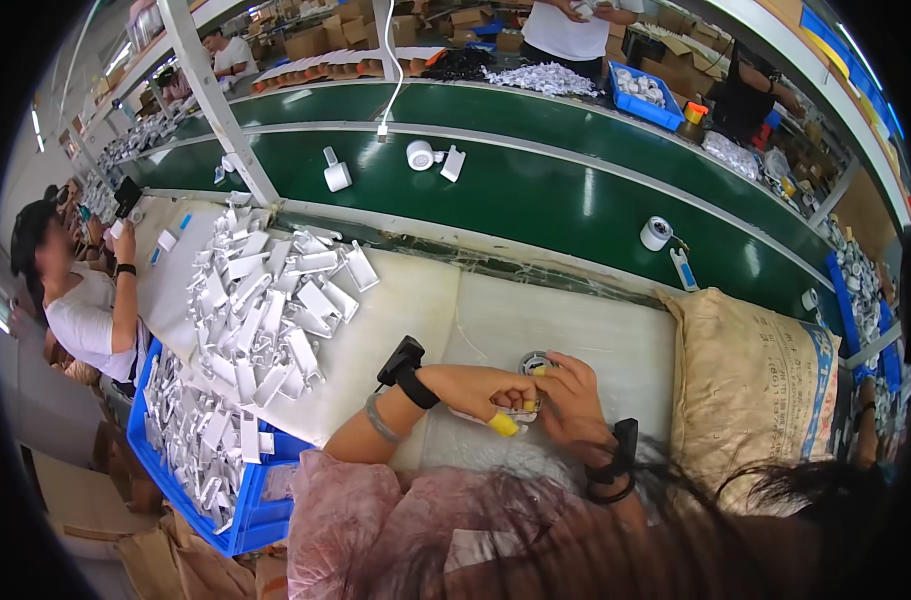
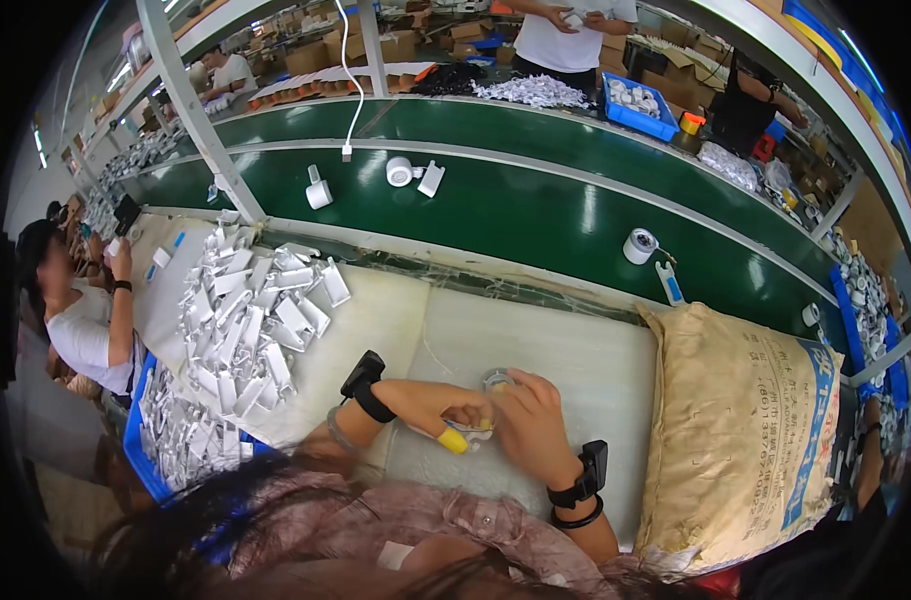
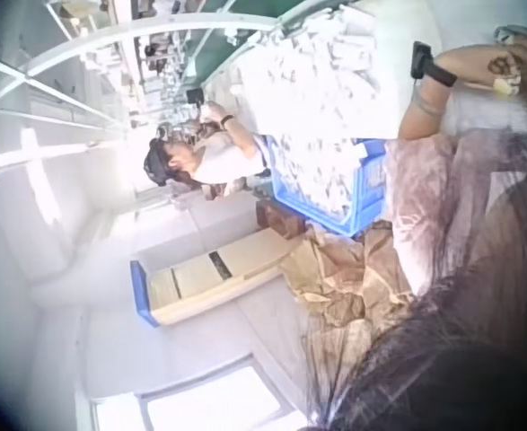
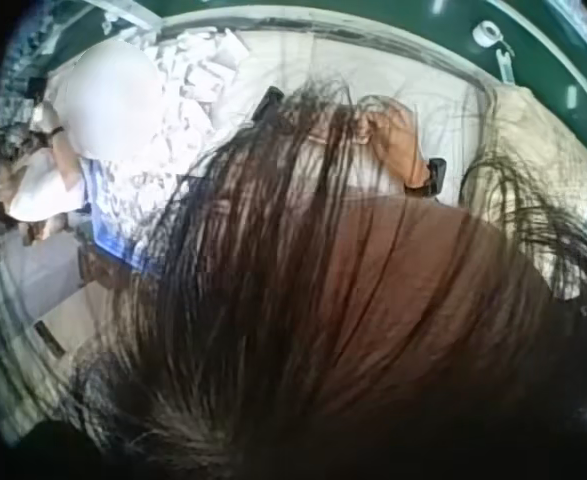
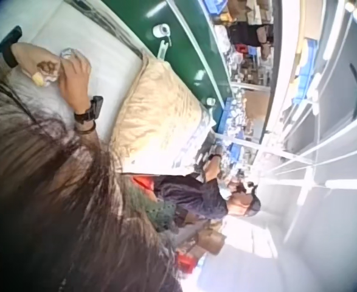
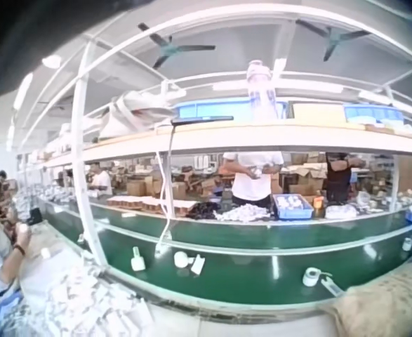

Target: The recorder is assembling small electronic components by attaching plastic parts and applying adhesive labels at a factory workbench.

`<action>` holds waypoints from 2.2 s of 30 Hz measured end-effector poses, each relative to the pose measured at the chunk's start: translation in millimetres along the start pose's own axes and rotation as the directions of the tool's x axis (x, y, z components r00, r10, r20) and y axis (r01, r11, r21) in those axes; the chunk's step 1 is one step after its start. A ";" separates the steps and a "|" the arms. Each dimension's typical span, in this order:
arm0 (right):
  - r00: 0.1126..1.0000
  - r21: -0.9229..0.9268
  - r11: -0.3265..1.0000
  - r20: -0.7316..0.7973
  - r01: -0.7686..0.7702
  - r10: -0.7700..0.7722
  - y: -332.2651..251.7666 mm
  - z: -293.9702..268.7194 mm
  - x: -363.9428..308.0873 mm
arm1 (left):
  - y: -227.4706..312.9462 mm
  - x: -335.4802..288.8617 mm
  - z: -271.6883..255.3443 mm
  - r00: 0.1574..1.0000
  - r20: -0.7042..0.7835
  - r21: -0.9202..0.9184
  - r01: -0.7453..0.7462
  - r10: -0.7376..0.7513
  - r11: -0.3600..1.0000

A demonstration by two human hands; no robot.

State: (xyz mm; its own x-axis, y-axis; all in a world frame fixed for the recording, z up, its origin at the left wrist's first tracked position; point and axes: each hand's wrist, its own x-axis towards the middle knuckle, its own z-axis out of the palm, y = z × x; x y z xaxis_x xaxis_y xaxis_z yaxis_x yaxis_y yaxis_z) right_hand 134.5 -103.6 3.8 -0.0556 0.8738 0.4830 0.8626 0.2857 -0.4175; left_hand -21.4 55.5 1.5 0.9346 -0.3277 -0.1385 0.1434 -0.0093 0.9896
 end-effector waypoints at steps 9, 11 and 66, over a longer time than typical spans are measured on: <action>0.997 0.250 0.968 0.077 -0.005 -0.015 -4.7 -20.1 1.1 | 4.1 -10.5 -2.7 1.000 0.002 0.147 0.014 -0.014 0.989; 0.967 0.357 0.925 0.250 -0.133 0.042 -3.9 -16.6 0.1 | 5.7 -10.2 -4.5 1.000 0.009 0.077 0.019 -0.019 0.997; 0.862 0.576 0.661 0.171 -0.481 0.478 -1.4 2.7 -18.5 | 9.9 2.6 15.9 0.731 -0.571 0.462 -0.091 0.374 0.882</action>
State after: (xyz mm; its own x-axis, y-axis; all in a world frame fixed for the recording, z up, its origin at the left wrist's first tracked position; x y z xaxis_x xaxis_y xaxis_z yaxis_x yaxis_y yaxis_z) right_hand 133.0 -119.1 -6.6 0.2783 0.9567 0.0853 0.3070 -0.0045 -0.9517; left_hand -22.7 39.6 11.6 0.9225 0.2965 0.2473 -0.1088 -0.4148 0.9034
